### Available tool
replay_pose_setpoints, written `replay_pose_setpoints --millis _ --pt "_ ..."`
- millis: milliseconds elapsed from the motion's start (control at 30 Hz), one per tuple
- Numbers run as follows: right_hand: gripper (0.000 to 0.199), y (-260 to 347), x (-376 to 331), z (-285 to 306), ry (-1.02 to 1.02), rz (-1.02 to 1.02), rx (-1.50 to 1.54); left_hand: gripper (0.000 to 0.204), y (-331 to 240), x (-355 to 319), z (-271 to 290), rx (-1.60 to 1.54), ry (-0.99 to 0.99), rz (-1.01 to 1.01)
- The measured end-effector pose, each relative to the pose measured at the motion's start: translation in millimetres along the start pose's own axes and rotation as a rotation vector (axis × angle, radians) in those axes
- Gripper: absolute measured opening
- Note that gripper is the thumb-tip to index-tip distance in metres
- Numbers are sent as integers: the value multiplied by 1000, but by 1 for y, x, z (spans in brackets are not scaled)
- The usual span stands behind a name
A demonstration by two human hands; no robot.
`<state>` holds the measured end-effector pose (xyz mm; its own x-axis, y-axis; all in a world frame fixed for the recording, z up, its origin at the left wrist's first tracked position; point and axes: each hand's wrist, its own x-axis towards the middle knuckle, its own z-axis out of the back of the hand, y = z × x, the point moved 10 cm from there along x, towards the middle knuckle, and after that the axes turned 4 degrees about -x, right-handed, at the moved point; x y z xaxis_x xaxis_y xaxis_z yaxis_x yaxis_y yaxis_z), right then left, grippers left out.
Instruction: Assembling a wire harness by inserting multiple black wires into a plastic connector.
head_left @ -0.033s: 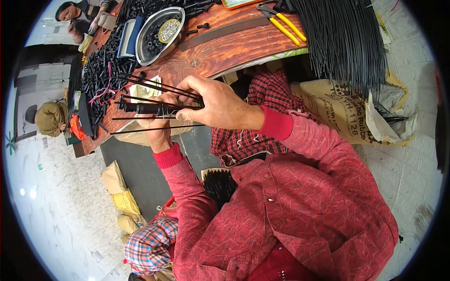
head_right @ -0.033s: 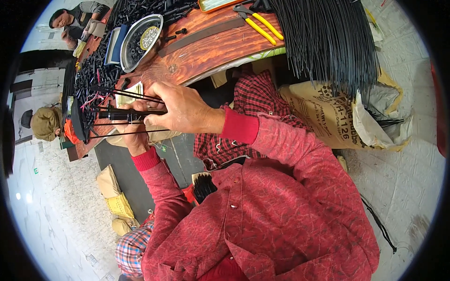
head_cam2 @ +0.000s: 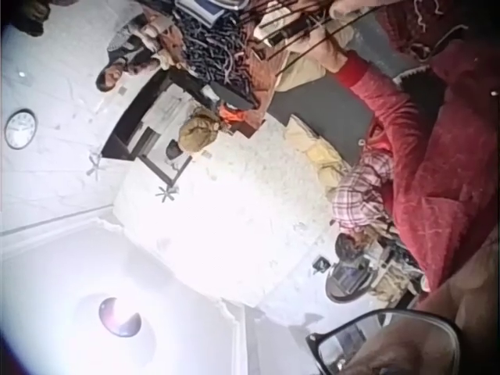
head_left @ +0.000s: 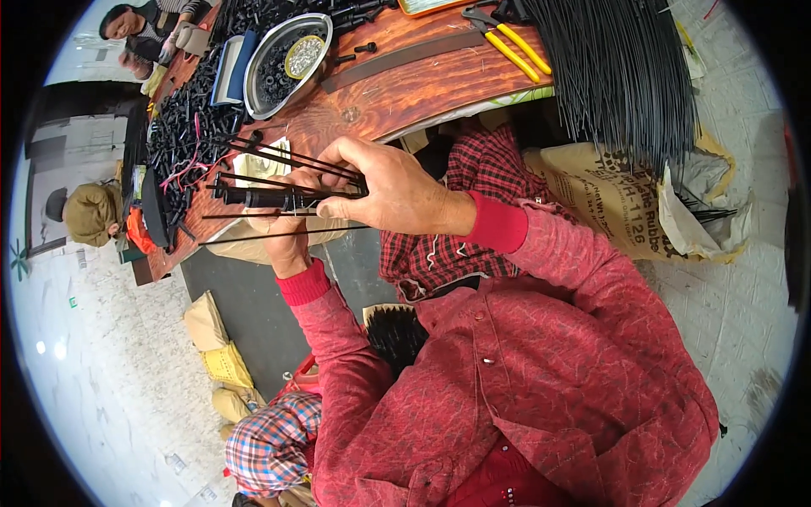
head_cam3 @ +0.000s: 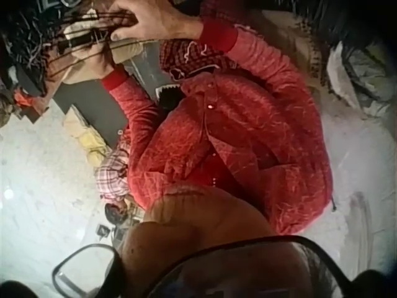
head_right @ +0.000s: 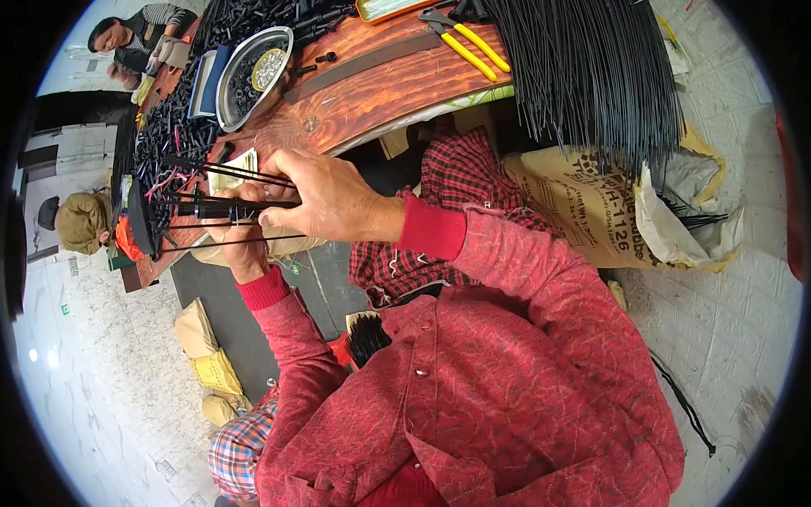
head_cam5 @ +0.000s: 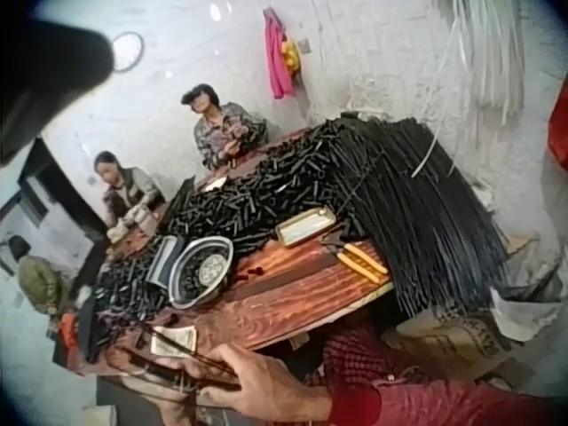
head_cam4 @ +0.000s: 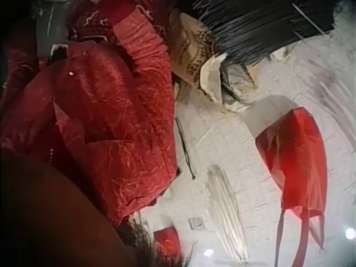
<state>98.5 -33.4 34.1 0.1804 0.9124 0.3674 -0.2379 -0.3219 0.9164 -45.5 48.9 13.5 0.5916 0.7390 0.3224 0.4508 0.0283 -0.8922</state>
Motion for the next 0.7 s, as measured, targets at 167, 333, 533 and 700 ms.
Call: replay_pose_setpoints --millis 167,333,533,700 --pt "39 11 2 7 -8 -2 11 41 -9 -8 3 26 -100 -88" --pt "29 0 1 -1 50 -33 -77 40 1 -11 14 -8 -120 9" --pt "18 -2 5 -9 174 43 -304 39 2 -9 12 -65 -96 -32" --pt "21 -9 10 -12 251 6 -406 41 2 -6 14 -28 -134 -9"
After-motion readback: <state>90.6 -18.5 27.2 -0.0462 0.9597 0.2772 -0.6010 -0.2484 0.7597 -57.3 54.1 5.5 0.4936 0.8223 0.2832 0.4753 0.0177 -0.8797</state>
